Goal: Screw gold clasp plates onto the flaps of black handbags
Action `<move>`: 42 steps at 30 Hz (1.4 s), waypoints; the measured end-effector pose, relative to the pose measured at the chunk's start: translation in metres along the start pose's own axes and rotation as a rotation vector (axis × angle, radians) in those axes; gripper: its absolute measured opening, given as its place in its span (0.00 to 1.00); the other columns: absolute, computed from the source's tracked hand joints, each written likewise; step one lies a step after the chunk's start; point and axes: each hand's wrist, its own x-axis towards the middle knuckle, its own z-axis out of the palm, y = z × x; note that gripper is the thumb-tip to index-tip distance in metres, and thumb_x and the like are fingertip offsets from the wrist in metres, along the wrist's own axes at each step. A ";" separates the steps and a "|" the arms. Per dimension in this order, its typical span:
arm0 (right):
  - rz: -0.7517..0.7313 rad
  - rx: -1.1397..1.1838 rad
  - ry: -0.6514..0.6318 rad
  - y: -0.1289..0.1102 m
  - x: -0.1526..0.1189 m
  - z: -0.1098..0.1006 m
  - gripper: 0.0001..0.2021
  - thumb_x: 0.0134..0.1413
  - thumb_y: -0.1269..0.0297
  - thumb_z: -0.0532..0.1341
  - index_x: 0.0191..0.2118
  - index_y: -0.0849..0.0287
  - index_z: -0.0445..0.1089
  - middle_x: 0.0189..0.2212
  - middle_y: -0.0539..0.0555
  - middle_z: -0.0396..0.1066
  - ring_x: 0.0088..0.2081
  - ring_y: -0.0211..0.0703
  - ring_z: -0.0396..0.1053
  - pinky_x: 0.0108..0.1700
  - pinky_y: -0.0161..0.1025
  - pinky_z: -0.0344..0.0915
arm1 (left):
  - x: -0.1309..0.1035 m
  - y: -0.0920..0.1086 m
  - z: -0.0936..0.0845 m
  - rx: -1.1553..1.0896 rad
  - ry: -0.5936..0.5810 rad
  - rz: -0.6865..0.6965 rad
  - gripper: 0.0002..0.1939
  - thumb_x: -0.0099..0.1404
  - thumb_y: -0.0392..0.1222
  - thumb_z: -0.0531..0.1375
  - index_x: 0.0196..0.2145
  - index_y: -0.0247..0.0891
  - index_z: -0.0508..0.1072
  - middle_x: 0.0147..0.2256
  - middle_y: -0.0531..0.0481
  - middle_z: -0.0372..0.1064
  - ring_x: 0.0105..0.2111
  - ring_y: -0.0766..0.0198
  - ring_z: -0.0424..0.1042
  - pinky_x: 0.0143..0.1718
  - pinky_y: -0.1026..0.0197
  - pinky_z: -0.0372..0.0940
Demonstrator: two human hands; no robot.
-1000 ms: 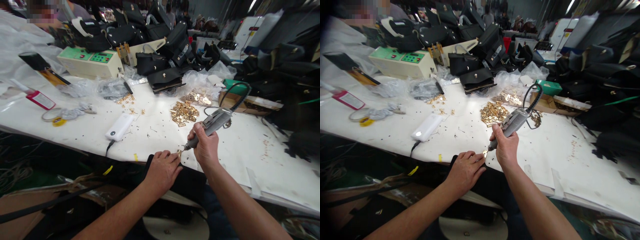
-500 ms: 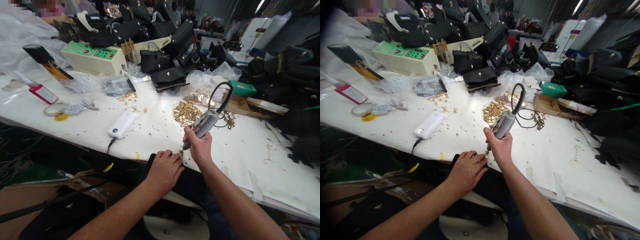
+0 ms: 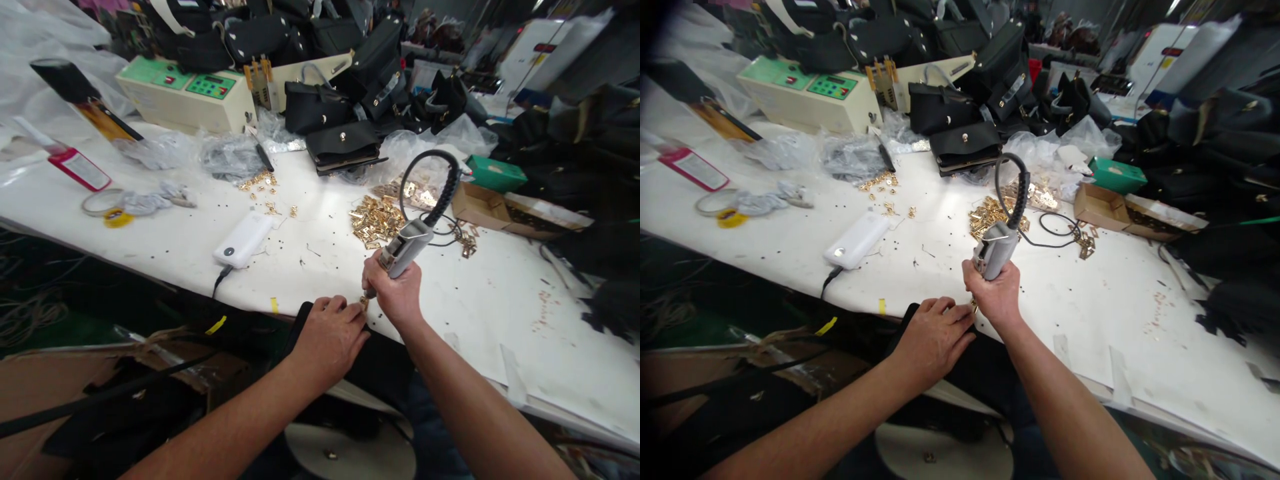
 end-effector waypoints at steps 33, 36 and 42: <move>0.017 0.575 -0.001 -0.011 -0.010 -0.022 0.24 0.49 0.42 0.70 0.41 0.55 0.69 0.22 0.45 0.64 0.22 0.37 0.64 0.24 0.35 0.65 | -0.004 -0.001 -0.001 -0.068 0.069 0.003 0.16 0.73 0.52 0.57 0.53 0.45 0.74 0.54 0.49 0.74 0.52 0.53 0.67 0.49 0.46 0.61; 0.031 0.550 0.030 -0.012 -0.014 -0.029 0.22 0.52 0.44 0.69 0.43 0.55 0.70 0.25 0.47 0.67 0.24 0.38 0.67 0.26 0.35 0.67 | -0.004 -0.002 -0.001 -0.072 0.067 0.001 0.17 0.72 0.53 0.57 0.54 0.44 0.73 0.55 0.49 0.73 0.52 0.52 0.67 0.50 0.46 0.61; 0.111 0.441 0.098 -0.002 -0.025 -0.049 0.23 0.52 0.46 0.70 0.46 0.57 0.71 0.26 0.49 0.70 0.22 0.38 0.66 0.22 0.35 0.66 | -0.004 -0.002 0.000 -0.075 0.081 0.006 0.17 0.72 0.52 0.58 0.53 0.43 0.75 0.54 0.49 0.74 0.52 0.52 0.67 0.51 0.45 0.62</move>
